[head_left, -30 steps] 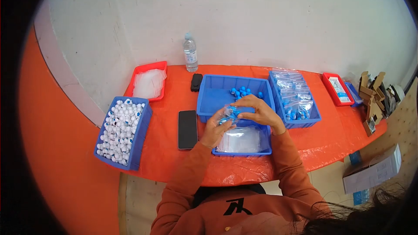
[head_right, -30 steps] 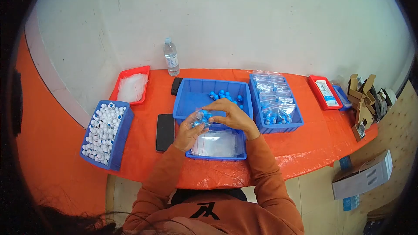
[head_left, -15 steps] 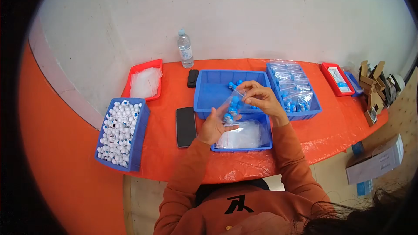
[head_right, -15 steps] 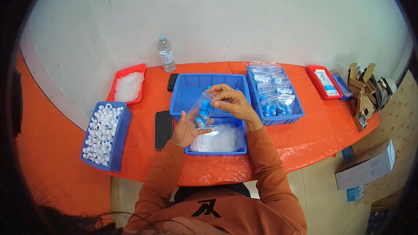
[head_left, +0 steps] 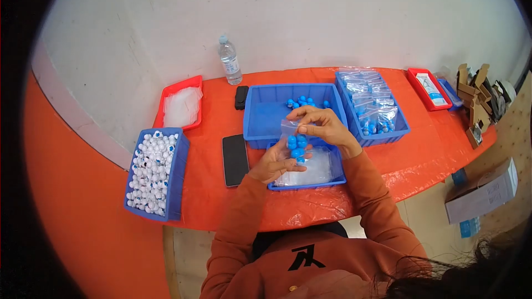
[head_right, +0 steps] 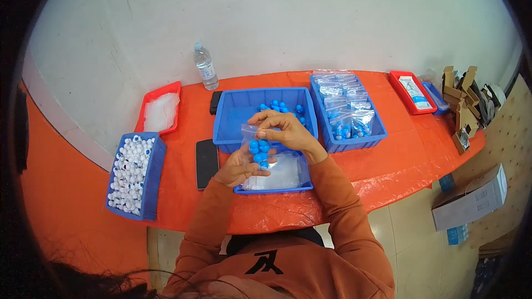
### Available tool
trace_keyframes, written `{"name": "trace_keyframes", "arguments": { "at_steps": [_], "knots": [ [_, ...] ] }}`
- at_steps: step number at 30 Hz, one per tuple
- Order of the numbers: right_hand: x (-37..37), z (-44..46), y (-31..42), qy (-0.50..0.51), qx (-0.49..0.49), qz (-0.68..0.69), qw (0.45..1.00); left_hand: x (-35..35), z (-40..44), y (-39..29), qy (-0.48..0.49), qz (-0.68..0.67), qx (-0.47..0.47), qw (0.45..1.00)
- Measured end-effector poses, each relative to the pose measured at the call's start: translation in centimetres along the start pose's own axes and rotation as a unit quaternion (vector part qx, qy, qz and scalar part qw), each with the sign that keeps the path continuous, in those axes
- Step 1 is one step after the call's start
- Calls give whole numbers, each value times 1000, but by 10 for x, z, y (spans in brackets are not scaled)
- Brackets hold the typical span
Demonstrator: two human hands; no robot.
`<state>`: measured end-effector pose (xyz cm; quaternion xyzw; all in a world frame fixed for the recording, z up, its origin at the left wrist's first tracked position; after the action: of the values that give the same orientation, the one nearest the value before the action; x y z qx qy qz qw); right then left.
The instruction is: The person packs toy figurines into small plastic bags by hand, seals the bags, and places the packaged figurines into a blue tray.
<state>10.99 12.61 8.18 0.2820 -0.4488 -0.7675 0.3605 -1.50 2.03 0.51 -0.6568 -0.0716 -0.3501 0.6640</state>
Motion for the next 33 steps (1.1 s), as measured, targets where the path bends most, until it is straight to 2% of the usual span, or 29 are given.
{"name": "trace_keyframes", "arguments": {
  "at_steps": [9, 13, 14, 18, 24, 29, 33],
  "knots": [
    [-12, -3, 7, -1, -28, -66, 997, -1, -1, 1, -28, -43, 3, 999],
    [-7, 1, 13, -52, -25, -203, 978, -18, -1, 6, -67, 120, 8, 991],
    [-6, 2, 13, -57, -30, -201, 977, -17, -2, 4, -65, 126, 6, 990],
    [1, 5, 11, -21, -76, -93, 993, -9, 0, -4, -62, -69, -15, 996],
    [-12, 5, 12, -73, -67, -121, 988, 4, 11, -21, -101, -22, 42, 994],
    [-17, 0, 14, -98, -43, -134, 985, 6, 17, -16, -25, -86, 16, 996],
    [-16, 1, 29, -201, -79, -229, 949, -5, 17, -11, -104, -105, 66, 987]
  ]
}}
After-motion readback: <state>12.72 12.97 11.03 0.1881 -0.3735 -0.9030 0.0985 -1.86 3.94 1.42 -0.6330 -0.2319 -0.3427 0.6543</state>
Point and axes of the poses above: each hand's wrist, its own z-axis towards the middle knuckle, its own x-axis out of the palm, y = z × x, the point moved 4 cm from there along z, towards the middle knuckle
